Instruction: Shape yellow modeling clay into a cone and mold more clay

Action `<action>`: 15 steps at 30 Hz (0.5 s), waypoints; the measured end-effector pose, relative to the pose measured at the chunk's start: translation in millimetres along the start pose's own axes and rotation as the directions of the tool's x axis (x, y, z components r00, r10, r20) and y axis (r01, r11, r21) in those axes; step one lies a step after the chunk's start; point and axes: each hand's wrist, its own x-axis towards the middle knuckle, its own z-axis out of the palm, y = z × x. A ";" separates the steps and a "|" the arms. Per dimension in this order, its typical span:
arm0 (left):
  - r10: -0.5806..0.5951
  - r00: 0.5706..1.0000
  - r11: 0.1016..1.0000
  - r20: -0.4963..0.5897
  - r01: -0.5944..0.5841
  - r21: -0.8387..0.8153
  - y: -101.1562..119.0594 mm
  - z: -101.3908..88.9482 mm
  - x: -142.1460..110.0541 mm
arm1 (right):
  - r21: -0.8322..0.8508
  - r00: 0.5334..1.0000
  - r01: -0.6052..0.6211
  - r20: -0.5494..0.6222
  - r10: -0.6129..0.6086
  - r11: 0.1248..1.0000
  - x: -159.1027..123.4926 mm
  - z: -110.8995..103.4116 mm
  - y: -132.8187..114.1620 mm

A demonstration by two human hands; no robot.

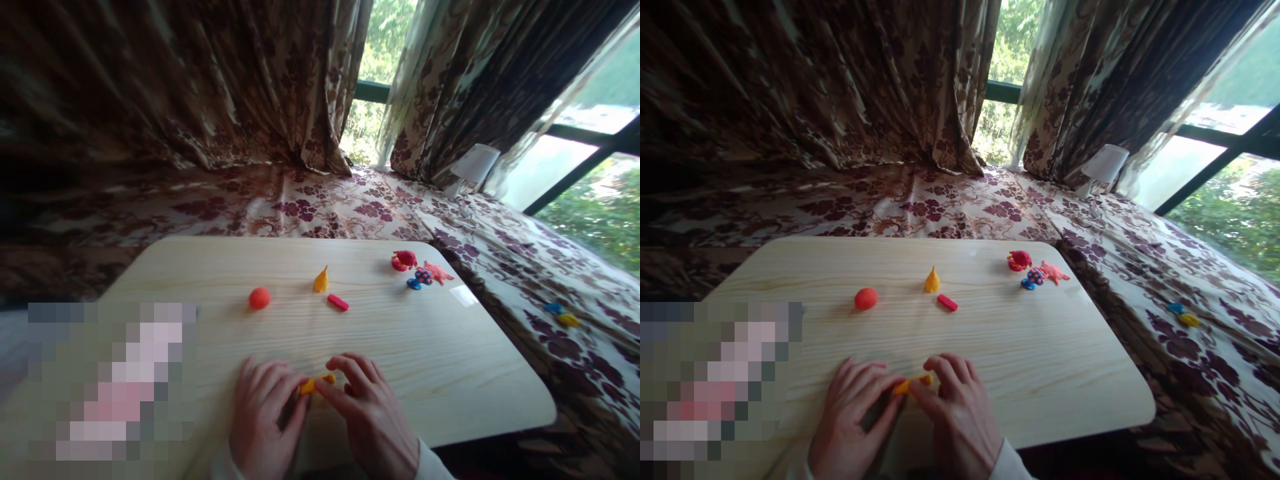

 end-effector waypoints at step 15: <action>-0.099 0.995 0.994 -0.013 0.098 -0.046 3.2 2.6 -4.0 | -0.027 0.999 0.042 0.027 -0.041 0.999 2.9 1.3 -1.8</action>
